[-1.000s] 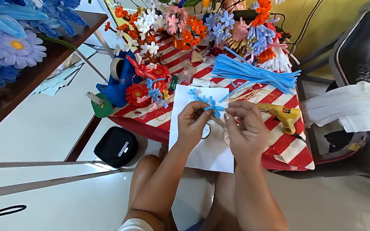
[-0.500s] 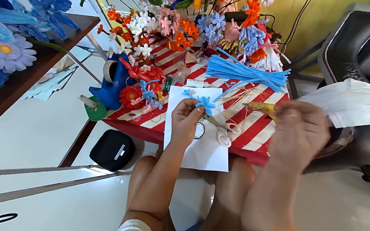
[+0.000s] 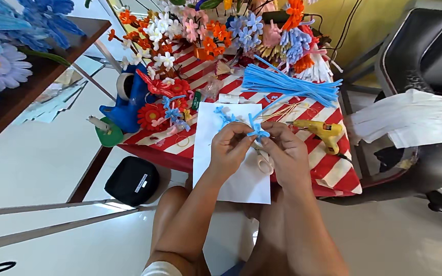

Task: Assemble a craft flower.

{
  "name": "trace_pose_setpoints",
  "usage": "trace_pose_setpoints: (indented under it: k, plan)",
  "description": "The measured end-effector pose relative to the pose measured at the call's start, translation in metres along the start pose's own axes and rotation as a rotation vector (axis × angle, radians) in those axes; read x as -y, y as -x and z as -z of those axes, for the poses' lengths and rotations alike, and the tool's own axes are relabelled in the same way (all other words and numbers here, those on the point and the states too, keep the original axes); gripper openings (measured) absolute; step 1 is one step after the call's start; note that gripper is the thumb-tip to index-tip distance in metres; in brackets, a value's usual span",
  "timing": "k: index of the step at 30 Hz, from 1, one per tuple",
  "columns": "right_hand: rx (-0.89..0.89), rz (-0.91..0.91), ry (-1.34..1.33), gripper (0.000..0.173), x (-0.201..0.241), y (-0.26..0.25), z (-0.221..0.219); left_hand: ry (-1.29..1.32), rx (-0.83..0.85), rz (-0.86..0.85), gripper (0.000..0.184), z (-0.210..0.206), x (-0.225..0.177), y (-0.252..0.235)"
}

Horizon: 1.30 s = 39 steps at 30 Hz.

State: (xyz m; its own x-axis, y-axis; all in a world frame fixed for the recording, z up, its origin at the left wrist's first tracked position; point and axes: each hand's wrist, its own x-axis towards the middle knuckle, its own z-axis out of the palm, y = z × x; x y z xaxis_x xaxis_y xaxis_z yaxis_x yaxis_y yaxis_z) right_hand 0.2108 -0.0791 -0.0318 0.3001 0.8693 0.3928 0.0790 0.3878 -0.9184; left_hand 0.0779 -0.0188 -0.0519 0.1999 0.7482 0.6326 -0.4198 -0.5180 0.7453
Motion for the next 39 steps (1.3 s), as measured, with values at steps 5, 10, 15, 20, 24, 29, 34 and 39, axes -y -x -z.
trace_pose_setpoints:
  k: [5, 10, 15, 20, 24, 29, 34, 39]
  plan:
    - [0.042, -0.044, -0.041, 0.016, 0.003, -0.003, 0.008, 0.188, -0.019, 0.113, 0.016, 0.005, 0.000, 0.000]
    - [-0.076, 0.012, -0.082, 0.031, 0.008, -0.007, 0.032, 0.480, -0.109, 0.261, 0.017, 0.010, -0.006, -0.002]
    - [-0.362, 0.243, -0.160, 0.040, 0.021, -0.011, 0.071, 0.615, -0.135, 0.286, 0.017, 0.019, -0.010, -0.006]
    - [0.004, 0.075, 0.464, 0.017, 0.029, 0.007, 0.119, 0.547, -0.137, 0.259, 0.016, 0.019, -0.010, -0.006]
    - [0.091, -0.267, 0.699, 0.056, 0.033, 0.008, 0.124, 0.474, -0.077, 0.166, 0.019, 0.018, -0.007, -0.005]
    - [-0.209, -0.445, 0.913, 0.057, 0.023, 0.003, 0.149, 0.431, 0.007, 0.077, 0.020, 0.018, -0.006, -0.005]
    - [-0.081, -0.526, 0.971, 0.055, -0.006, -0.014, 0.156, 0.465, 0.029, 0.097, 0.018, 0.015, -0.006, -0.005]
    - [-0.128, -0.431, 0.943, 0.041, -0.030, -0.023, 0.146, 0.456, 0.041, 0.093, 0.019, 0.015, -0.006, -0.005]
